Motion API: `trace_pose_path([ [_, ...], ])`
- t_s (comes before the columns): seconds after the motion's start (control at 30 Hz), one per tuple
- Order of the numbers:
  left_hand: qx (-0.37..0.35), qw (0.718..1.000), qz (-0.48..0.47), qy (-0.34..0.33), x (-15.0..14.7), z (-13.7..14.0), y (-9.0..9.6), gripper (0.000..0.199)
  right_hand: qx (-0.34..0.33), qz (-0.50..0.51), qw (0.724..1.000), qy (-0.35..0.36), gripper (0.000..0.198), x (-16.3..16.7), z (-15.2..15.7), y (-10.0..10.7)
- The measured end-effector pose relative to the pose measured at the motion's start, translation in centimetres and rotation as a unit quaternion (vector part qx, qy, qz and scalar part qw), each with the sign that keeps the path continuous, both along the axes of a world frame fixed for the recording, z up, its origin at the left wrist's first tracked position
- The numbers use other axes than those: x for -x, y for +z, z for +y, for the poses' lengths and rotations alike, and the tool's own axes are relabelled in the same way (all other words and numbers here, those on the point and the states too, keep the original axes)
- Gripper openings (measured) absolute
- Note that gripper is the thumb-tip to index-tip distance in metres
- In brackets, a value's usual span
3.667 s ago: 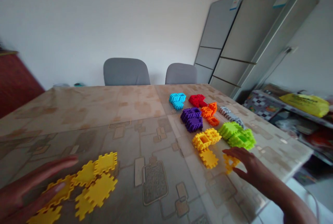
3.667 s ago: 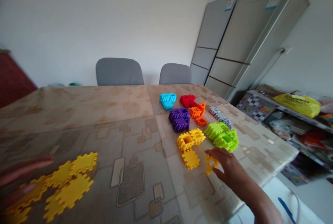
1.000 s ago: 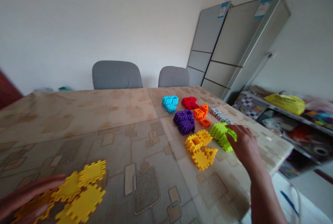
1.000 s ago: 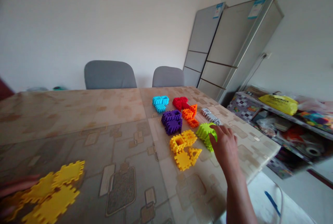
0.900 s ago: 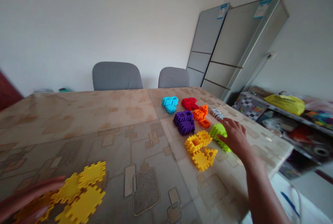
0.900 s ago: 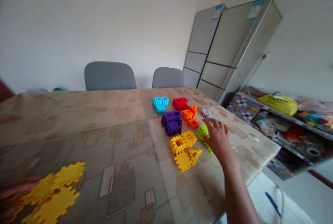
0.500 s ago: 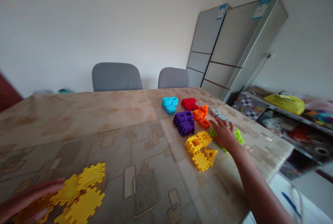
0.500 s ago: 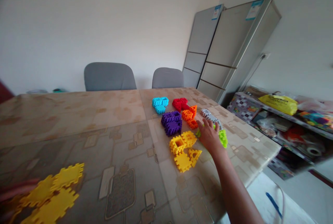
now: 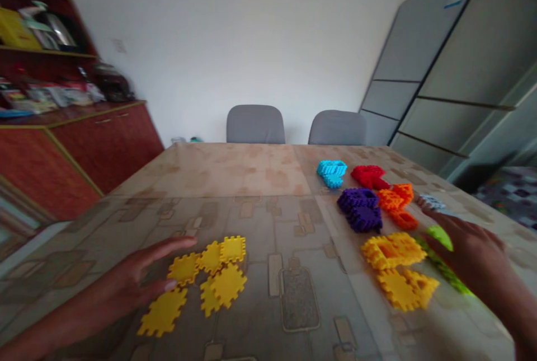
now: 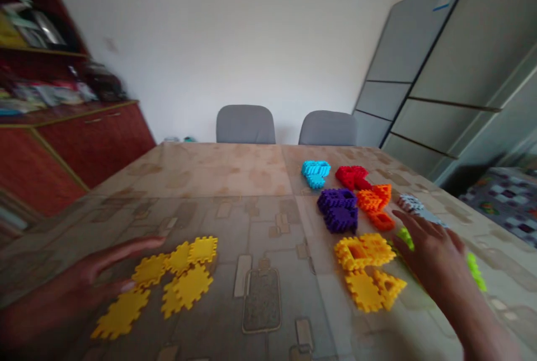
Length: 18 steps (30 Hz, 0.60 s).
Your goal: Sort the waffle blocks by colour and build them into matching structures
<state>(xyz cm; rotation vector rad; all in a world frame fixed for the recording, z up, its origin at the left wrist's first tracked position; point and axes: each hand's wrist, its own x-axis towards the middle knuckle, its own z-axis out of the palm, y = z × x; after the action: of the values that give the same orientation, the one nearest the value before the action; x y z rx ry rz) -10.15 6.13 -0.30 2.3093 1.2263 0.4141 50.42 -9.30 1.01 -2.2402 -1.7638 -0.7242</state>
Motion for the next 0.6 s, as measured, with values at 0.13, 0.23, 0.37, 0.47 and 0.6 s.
trace_pose_path([
  [0.13,0.06,0.994,0.042,-0.079,1.7,-0.6,-1.1,0.085,-0.056,0.047,0.971,0.228,0.036,8.2,0.9,1.6],
  [0.23,0.049,0.991,0.065,-0.109,2.9,-0.6,-2.8,0.1,0.047,0.143,0.926,0.346,0.037,17.0,2.0,1.9],
  [0.37,0.027,0.992,0.047,-0.116,3.1,-0.6,-3.7,0.101,0.256,0.194,0.829,0.458,0.059,25.9,3.7,0.9],
  [0.47,0.005,0.993,0.044,-0.106,2.0,-1.2,-3.6,0.103,0.292,0.226,0.794,0.483,0.065,29.2,5.1,-0.5],
  [0.6,0.011,0.995,0.044,-0.094,0.7,-2.3,-3.1,0.094,0.27,0.26,0.825,0.423,0.064,30.7,6.4,-2.0],
])
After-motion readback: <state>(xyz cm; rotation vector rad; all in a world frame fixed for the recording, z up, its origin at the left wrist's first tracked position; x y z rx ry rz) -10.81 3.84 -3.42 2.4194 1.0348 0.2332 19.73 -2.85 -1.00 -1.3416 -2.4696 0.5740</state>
